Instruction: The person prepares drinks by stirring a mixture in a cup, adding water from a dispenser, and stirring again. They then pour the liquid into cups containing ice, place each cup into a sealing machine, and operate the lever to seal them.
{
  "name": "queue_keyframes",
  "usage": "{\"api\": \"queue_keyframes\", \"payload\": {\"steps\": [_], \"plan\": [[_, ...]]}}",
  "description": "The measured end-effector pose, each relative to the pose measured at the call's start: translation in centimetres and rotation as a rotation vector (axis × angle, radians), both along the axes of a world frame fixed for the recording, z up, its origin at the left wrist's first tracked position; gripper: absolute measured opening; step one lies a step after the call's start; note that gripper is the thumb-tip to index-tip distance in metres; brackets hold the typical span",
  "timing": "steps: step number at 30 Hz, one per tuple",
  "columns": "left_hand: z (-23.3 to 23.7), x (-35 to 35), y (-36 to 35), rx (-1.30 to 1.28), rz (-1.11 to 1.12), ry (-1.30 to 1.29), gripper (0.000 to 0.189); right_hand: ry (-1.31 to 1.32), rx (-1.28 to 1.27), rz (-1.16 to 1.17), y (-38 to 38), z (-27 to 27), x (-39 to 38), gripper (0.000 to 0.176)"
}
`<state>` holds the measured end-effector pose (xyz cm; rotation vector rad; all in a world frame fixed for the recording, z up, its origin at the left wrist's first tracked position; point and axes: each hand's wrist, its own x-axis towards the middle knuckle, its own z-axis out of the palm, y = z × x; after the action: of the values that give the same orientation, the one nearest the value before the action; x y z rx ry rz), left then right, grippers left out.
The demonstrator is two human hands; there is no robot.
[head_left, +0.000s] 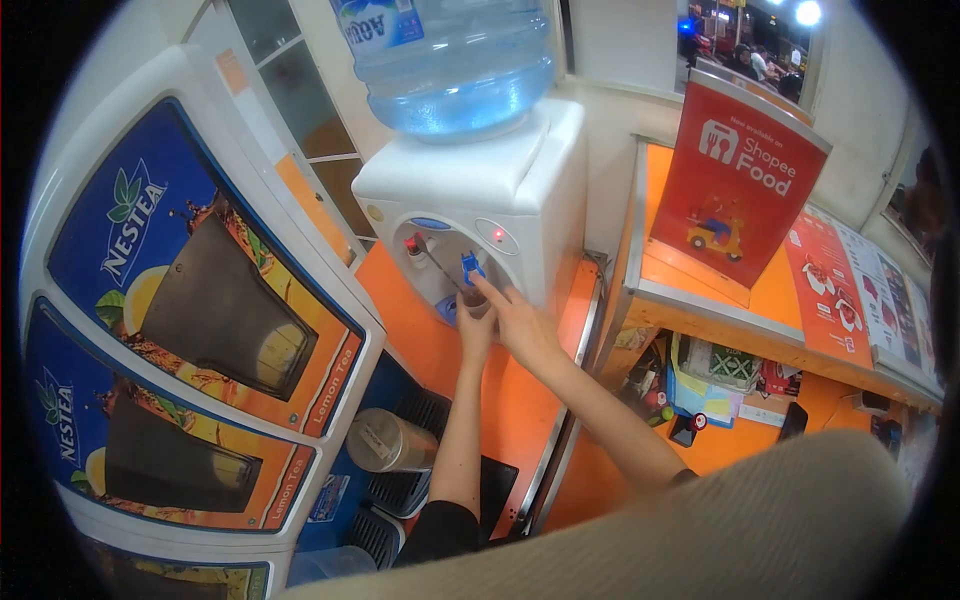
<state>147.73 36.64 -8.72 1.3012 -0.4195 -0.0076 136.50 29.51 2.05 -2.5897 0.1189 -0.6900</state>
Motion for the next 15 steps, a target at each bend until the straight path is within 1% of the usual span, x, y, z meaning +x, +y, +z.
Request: {"api": "queue_keyframes", "payload": {"steps": [2, 5, 8, 11, 14, 15], "plan": [[-0.4, 0.2, 0.0, 0.036, 0.021, -0.004, 0.06, -0.028, -0.007, -0.007, 0.2, 0.4, -0.1, 0.067], [1.0, -0.7, -0.1, -0.039, -0.033, 0.058, 0.058, -0.07, -0.021, -0.008, 0.3, 0.8, -0.2, 0.062], [0.4, -0.1, 0.0, 0.068, 0.017, 0.012, 0.062, -0.11, -0.033, 0.001, 0.5, 1.3, -0.4, 0.059], [-0.2, 0.4, -0.2, 0.036, 0.02, 0.002, 0.067, -0.168, -0.037, 0.019, 0.5, 0.9, -0.1, 0.058], [-2.3, 1.4, -0.4, 0.12, 0.07, 0.021, 0.071, -0.2, -0.039, 0.031, 0.5, 0.4, 0.1, 0.058], [-1.9, 1.2, -0.3, 0.099, 0.056, 0.023, 0.07, -0.205, -0.04, 0.032, 0.5, 0.7, 0.1, 0.059]]}}
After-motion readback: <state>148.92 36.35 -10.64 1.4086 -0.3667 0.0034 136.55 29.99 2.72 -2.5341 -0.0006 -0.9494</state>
